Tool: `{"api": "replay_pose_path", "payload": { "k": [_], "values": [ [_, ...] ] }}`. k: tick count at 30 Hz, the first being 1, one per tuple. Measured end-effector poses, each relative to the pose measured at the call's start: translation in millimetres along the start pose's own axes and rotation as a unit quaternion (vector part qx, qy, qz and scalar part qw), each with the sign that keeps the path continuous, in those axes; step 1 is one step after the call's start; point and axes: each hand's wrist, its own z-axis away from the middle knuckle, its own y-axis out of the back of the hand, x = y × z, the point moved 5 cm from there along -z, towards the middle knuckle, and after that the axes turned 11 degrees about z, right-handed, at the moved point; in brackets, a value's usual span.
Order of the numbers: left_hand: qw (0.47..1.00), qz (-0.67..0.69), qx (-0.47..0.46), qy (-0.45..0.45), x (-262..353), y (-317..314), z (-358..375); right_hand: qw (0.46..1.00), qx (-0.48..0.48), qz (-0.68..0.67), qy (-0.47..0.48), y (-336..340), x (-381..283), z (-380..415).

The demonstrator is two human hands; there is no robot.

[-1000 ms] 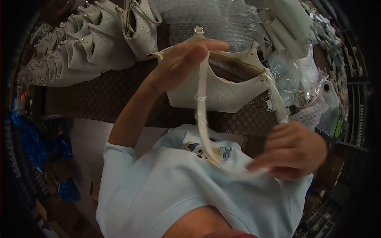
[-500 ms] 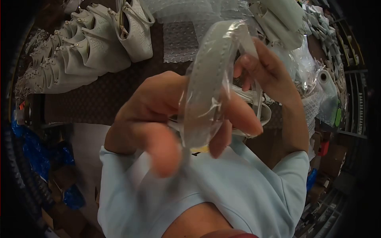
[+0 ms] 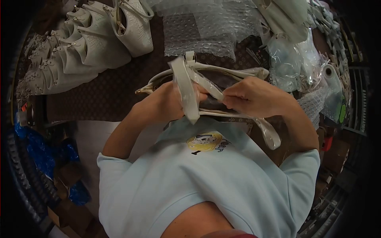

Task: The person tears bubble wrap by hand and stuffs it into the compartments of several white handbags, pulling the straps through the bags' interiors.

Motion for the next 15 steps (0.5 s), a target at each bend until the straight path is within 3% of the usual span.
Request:
{"api": "replay_pose_path", "payload": {
  "k": [4,6,8,11,13,14,15],
  "values": [
    [0.999,-0.033,0.031,-0.015,-16,0,0,0.999,0.044,0.016,0.011,-7,21,-8],
    [0.995,-0.075,-0.002,0.067,-28,-4,-2,0.990,-0.067,0.124,0.001,-23,21,-15],
    [0.989,-0.101,-0.023,0.110,-31,-5,-4,0.987,-0.055,0.148,-0.005,-34,20,-24],
    [0.990,-0.115,-0.012,0.079,-16,1,-11,0.983,-0.066,0.173,-0.017,-48,19,-37],
    [0.959,-0.105,-0.124,0.233,-19,0,-11,0.981,-0.089,0.173,-0.020,-62,27,-50],
    [0.959,-0.103,-0.126,0.232,-26,-2,-10,0.977,-0.086,0.197,0.014,-74,31,-58],
    [0.975,-0.153,-0.079,0.142,-28,-1,-12,0.971,-0.084,0.219,0.048,-80,32,-63]
  ]
}}
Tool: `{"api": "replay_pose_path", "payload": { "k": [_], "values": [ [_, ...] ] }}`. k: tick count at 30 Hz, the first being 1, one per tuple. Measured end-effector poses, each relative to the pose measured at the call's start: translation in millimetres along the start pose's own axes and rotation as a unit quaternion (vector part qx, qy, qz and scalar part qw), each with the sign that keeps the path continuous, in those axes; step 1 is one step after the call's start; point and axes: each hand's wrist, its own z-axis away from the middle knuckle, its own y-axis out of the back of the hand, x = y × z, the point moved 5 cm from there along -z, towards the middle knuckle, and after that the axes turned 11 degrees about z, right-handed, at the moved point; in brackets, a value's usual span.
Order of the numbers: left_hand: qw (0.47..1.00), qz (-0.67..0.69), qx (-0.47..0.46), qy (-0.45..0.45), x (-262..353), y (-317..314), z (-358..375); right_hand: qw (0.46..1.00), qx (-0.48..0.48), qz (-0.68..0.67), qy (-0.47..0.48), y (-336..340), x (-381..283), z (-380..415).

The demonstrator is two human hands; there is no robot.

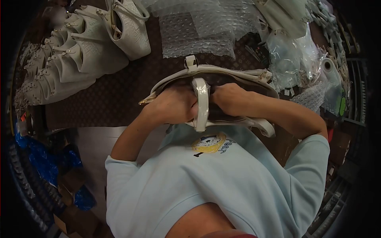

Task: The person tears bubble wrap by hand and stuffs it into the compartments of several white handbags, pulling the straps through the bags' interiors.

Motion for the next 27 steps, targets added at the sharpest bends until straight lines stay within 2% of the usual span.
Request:
{"api": "replay_pose_path", "payload": {
  "k": [1,3,4,6,7,9,10,12,14,16,17,18,19,20,22,23,25,27],
  "values": [
    [0.994,-0.046,0.068,-0.078,3,3,0,1.000,-0.002,-0.003,-0.002,-4,0,-2],
    [0.993,-0.055,0.060,-0.087,5,6,-1,0.992,-0.064,0.109,0.000,-7,0,-8],
    [0.992,-0.064,0.054,-0.096,7,8,-1,0.992,-0.064,0.108,0.000,0,0,-12],
    [0.995,-0.045,0.043,-0.084,3,7,0,0.987,-0.154,0.016,-0.047,10,4,-18],
    [0.997,-0.026,0.033,-0.070,0,5,1,0.986,-0.156,0.014,-0.047,9,6,-22],
    [0.997,-0.043,0.010,-0.060,2,6,-1,0.971,-0.233,-0.044,0.009,-3,4,-29],
    [0.997,-0.063,-0.010,-0.049,1,6,-2,0.972,-0.232,-0.046,0.009,-14,6,-40],
    [0.997,-0.064,-0.019,-0.048,-2,2,-3,0.959,-0.257,-0.073,0.099,-44,-3,-57],
    [0.996,-0.068,-0.026,-0.051,-5,2,-5,0.969,-0.229,-0.063,0.066,-54,5,-61],
    [0.998,-0.054,0.034,-0.022,-9,10,-3,0.980,-0.194,-0.049,0.008,-49,13,-58],
    [0.998,-0.051,0.035,-0.022,-8,11,-1,0.978,-0.194,-0.070,0.000,-49,15,-50],
    [0.985,0.090,0.141,-0.047,-2,26,4,0.975,-0.200,-0.095,-0.001,-49,16,-41],
    [0.940,0.226,0.245,-0.072,-3,41,10,0.972,-0.202,-0.123,-0.001,-46,13,-38],
    [0.928,0.292,0.195,-0.122,-1,41,10,0.968,-0.193,-0.159,0.010,-42,8,-36],
    [0.969,0.208,0.025,-0.134,6,26,7,0.959,-0.132,-0.248,0.028,-40,-1,-42],
    [0.980,0.171,-0.097,-0.022,5,13,6,0.952,-0.081,-0.293,0.030,-40,-2,-53],
    [0.981,0.144,-0.131,-0.014,4,7,3,0.938,-0.044,-0.343,0.013,-47,1,-68],
    [0.980,0.114,-0.162,-0.015,-10,-1,-4,0.933,-0.052,-0.356,-0.002,-55,9,-79]
  ]
}}
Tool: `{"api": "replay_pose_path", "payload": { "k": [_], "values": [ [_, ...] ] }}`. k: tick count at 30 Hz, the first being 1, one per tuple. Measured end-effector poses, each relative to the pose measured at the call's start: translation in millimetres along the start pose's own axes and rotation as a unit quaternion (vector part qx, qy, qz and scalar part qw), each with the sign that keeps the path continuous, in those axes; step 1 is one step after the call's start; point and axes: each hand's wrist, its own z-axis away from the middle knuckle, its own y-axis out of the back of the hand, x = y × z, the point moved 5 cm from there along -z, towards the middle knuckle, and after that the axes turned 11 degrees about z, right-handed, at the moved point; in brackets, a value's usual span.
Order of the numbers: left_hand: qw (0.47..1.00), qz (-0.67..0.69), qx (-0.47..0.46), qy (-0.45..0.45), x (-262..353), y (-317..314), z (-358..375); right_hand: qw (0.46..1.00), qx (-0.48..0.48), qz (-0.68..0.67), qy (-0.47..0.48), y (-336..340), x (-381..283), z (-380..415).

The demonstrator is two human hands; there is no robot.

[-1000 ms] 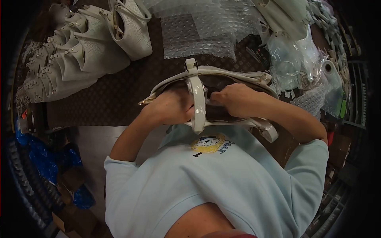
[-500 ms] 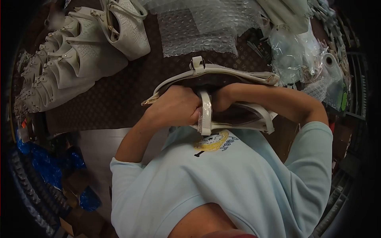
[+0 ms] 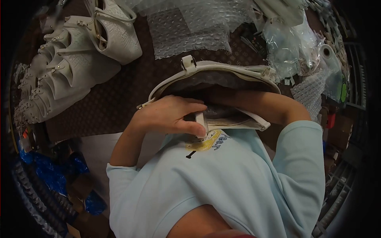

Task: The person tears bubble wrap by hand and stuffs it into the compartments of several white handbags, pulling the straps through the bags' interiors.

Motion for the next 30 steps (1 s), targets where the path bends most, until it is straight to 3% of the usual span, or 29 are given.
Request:
{"api": "replay_pose_path", "payload": {
  "k": [1,3,5,6,8,9,11,13,16,19,20,21,22,24,25,26,27,28,29,30],
  "values": [
    [0.988,0.034,0.023,-0.151,0,2,0,1.000,-0.008,0.000,-0.012,-2,7,-1],
    [0.951,0.067,0.039,-0.299,10,3,5,0.998,-0.038,0.039,-0.034,-2,21,0],
    [0.988,-0.065,0.040,-0.131,12,0,3,0.989,-0.065,0.122,-0.057,-2,30,6],
    [0.988,-0.066,0.038,-0.136,17,0,2,0.968,-0.037,0.233,-0.089,5,17,18],
    [0.997,-0.067,0.022,-0.020,11,0,-1,0.966,-0.091,0.237,-0.052,10,20,11],
    [0.997,-0.067,0.020,-0.020,15,2,-1,0.961,-0.143,0.238,-0.008,6,20,9],
    [0.997,-0.064,0.000,0.034,14,5,-2,0.978,-0.160,0.015,-0.135,24,4,45],
    [0.998,-0.052,0.008,0.031,10,6,-3,0.993,-0.081,-0.005,-0.086,67,-40,100],
    [0.998,-0.052,0.021,0.030,12,10,-5,0.988,-0.110,0.072,-0.085,50,-20,134],
    [0.998,-0.047,0.012,0.046,13,11,-7,0.986,-0.146,0.014,-0.079,36,-8,136],
    [0.998,-0.029,-0.003,0.060,13,10,-8,0.994,-0.033,0.069,-0.078,48,-20,152],
    [0.998,-0.028,0.006,0.064,13,11,-5,0.994,-0.035,0.076,-0.072,67,-30,172],
    [0.999,-0.025,0.036,0.022,17,14,-1,0.998,0.038,-0.022,0.048,94,-50,195],
    [0.997,-0.032,0.066,-0.020,18,20,3,0.955,0.253,-0.136,0.073,134,-35,220],
    [0.990,0.010,0.072,-0.118,21,21,5,0.909,0.387,-0.151,-0.021,154,-6,226],
    [0.983,0.030,0.074,-0.165,24,27,12,0.876,0.444,-0.124,-0.140,148,48,207],
    [0.973,0.047,0.074,-0.213,28,32,19,0.875,0.448,-0.126,-0.137,130,69,190],
    [0.960,0.146,0.084,-0.223,31,50,26,0.890,0.314,-0.294,-0.152,107,90,168],
    [0.937,0.243,0.095,-0.233,30,67,34,0.866,0.161,-0.445,-0.161,89,94,156],
    [0.920,0.275,0.210,-0.182,16,89,44,0.837,0.153,-0.481,-0.213,90,70,162]
  ]
}}
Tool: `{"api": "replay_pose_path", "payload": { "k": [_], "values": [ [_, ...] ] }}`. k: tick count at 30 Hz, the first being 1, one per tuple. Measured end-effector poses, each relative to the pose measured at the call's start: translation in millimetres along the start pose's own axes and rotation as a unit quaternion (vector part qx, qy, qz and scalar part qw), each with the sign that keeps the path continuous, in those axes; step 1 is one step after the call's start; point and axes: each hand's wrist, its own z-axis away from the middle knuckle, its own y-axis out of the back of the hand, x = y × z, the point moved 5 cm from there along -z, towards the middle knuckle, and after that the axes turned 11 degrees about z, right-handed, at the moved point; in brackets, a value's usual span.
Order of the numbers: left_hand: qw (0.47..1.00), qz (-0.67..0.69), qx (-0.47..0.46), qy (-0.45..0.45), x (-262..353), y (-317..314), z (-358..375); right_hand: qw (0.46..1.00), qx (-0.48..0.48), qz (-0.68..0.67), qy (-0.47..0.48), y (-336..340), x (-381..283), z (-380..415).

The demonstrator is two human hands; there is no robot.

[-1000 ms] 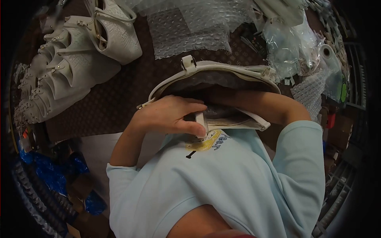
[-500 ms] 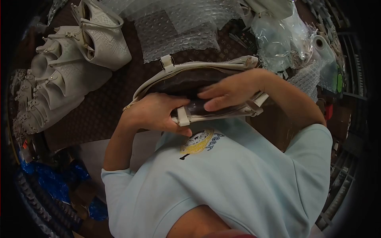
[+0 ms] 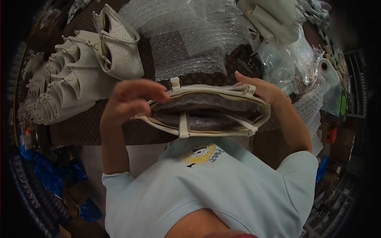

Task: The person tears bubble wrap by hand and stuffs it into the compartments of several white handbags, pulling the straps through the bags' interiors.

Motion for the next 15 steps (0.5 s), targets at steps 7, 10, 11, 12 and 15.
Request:
{"api": "replay_pose_path", "payload": {
  "k": [7,10,11,12,15],
  "values": [
    [0.977,-0.068,0.196,0.059,-16,38,-71,0.867,-0.112,-0.102,0.474,-5,-69,84],
    [0.957,-0.102,0.222,-0.156,47,16,-111,0.833,-0.126,0.041,0.538,-27,-92,111],
    [0.943,-0.136,0.227,-0.202,69,11,-121,0.831,-0.128,0.043,0.540,-33,-101,119],
    [0.939,-0.167,0.214,-0.212,84,6,-128,0.826,-0.152,0.033,0.541,-39,-110,128],
    [0.931,-0.212,0.209,-0.213,108,-1,-142,0.826,-0.215,0.037,0.520,-43,-111,119]
  ]
}}
